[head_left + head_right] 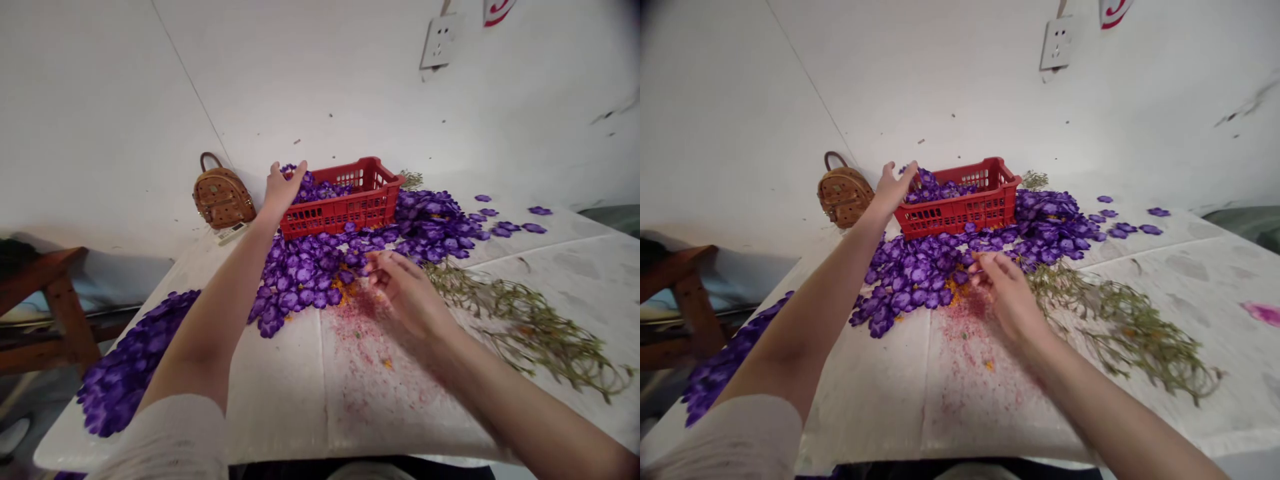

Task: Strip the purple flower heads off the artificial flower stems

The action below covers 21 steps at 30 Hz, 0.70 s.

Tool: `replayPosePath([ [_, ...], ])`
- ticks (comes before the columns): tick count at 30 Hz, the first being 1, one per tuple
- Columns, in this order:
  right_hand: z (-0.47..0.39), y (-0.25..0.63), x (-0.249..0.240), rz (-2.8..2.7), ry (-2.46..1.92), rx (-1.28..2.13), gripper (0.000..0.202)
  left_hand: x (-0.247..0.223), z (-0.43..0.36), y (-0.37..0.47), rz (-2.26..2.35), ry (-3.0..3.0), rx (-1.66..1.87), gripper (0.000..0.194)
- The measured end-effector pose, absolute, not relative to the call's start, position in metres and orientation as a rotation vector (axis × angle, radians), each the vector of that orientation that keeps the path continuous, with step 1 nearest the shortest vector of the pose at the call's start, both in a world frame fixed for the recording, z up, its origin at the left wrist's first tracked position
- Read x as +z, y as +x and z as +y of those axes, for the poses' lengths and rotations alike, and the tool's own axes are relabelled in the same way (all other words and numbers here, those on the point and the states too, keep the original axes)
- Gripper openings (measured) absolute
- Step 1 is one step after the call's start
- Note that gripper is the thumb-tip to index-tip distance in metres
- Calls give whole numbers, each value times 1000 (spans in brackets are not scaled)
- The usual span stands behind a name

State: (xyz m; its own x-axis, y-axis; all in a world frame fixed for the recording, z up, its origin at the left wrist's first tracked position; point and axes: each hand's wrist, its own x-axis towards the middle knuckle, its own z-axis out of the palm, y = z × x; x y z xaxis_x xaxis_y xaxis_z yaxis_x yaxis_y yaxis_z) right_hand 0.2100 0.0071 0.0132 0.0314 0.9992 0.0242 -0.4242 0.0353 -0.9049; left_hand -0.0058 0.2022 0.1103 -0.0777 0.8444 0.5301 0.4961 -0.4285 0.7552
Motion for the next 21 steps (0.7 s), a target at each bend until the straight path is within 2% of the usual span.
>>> replayPosePath([
  [2, 12, 229, 24, -871, -866, 1160, 17, 93, 187, 16, 1402, 1933, 1438, 53],
  [4, 15, 249, 33, -889, -858, 1024, 14, 66, 158, 49, 1169, 2070, 1211, 39],
  [6, 13, 263, 37, -912, -901, 869, 11, 38, 131, 86, 883, 2184, 1024, 38],
  [8, 6, 272, 34, -1029, -1025, 729, 10, 14, 114, 119, 688, 2305, 986, 33],
  [11, -10, 277, 20, -1389, -1245, 565, 13, -5, 107, 145, 719, 2363, 848, 12],
  [12, -15, 278, 13, -1513, -1283, 508, 15, -7, 108, 147, 753, 2359, 816, 10],
  [15, -26, 281, -8, -1770, -1323, 337, 21, -7, 109, 137, 831, 2331, 824, 15],
  [21, -28, 285, -31, -2043, -1358, 238, 40, -5, 91, 94, 1074, 2011, 945, 11],
])
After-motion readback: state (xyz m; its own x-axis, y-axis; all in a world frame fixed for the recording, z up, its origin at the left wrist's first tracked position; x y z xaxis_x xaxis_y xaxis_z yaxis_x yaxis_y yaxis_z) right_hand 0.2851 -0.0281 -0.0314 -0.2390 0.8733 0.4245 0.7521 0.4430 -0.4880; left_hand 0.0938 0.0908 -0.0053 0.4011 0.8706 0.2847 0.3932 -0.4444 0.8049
